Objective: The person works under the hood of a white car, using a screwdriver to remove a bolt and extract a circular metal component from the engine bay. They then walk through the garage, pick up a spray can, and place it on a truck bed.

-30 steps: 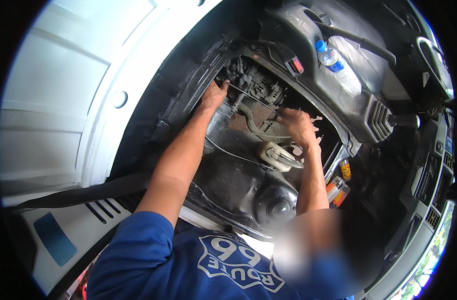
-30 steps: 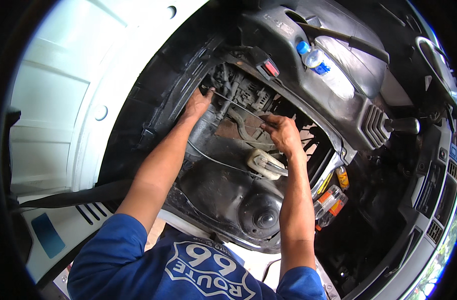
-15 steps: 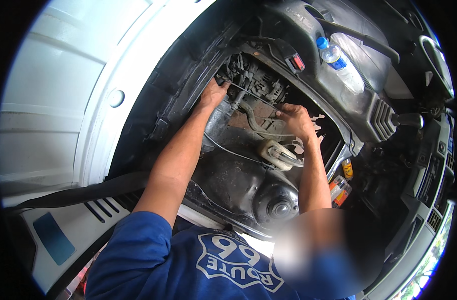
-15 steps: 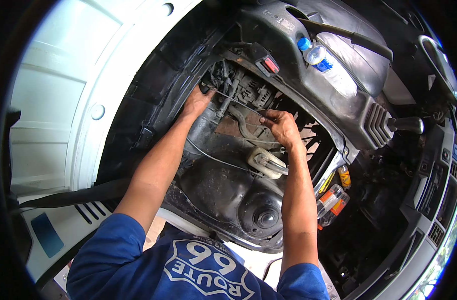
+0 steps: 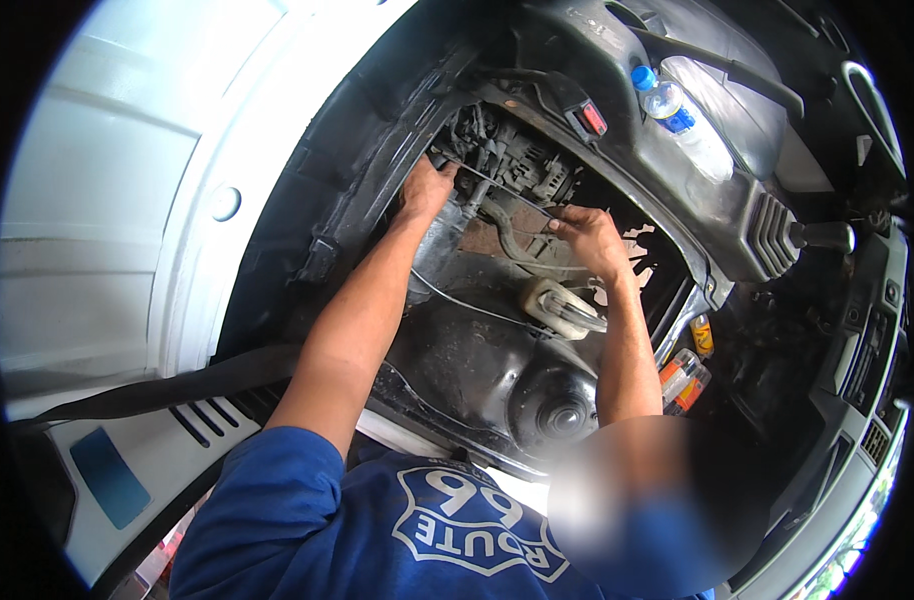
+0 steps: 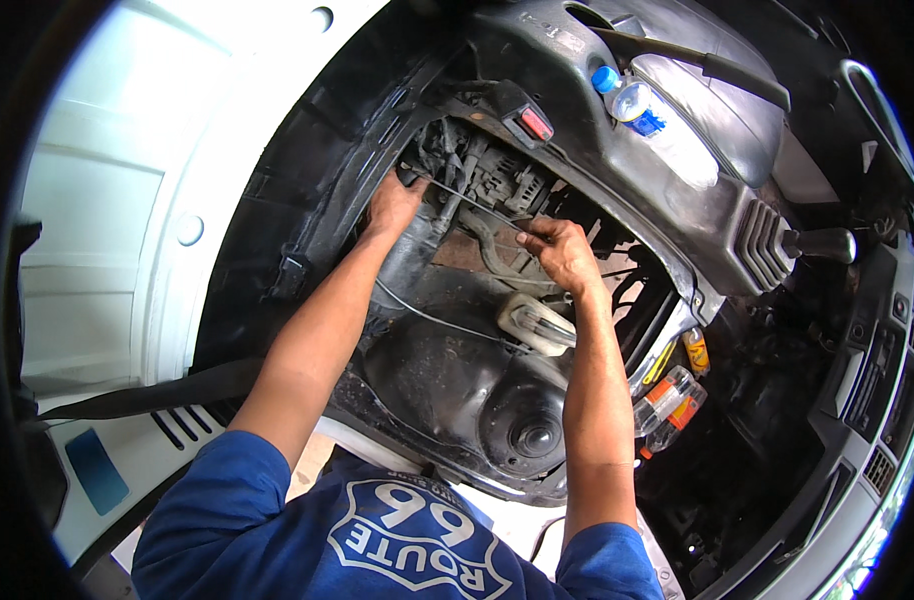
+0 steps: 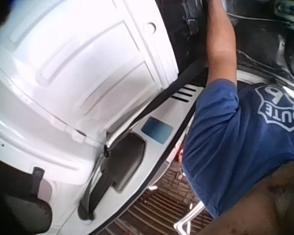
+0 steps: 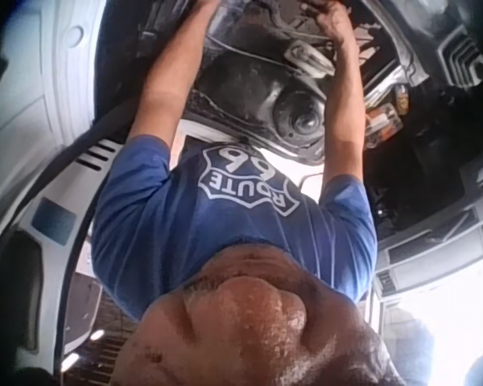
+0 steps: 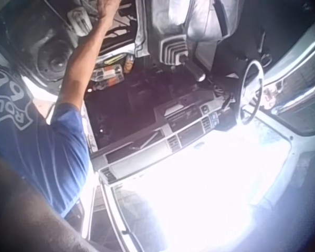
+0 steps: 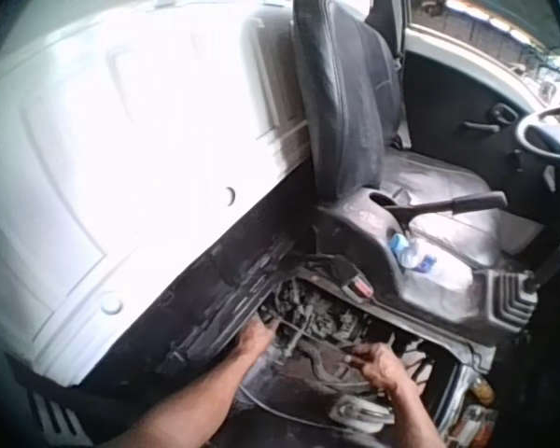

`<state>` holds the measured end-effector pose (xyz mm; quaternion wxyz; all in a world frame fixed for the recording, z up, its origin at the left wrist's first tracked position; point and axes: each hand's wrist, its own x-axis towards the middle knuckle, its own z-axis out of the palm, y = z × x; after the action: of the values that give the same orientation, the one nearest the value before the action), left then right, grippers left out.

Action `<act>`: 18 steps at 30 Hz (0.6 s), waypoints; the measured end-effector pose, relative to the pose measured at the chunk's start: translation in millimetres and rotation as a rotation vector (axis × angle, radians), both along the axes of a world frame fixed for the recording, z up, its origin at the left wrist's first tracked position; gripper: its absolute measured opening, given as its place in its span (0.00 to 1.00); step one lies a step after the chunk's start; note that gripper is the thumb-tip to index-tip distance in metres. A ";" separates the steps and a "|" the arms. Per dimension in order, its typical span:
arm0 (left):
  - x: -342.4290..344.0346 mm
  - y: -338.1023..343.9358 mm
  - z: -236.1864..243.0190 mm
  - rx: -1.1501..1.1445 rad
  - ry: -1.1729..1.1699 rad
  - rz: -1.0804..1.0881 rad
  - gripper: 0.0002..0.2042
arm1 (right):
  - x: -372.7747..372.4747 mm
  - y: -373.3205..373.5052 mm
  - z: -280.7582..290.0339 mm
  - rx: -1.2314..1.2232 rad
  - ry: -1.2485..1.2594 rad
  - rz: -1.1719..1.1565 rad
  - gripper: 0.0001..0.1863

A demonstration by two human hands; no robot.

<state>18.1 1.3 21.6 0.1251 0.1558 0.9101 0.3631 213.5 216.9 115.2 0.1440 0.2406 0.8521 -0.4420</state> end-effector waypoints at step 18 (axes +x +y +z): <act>1.3 -0.3 -0.8 0.060 0.040 -0.017 0.39 | 1.9 5.8 -16.3 -0.046 0.102 -0.034 0.13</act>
<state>19.4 1.0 20.8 0.1053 0.1744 0.8998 0.3858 215.4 222.7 98.9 0.0983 0.2288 0.8438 -0.4754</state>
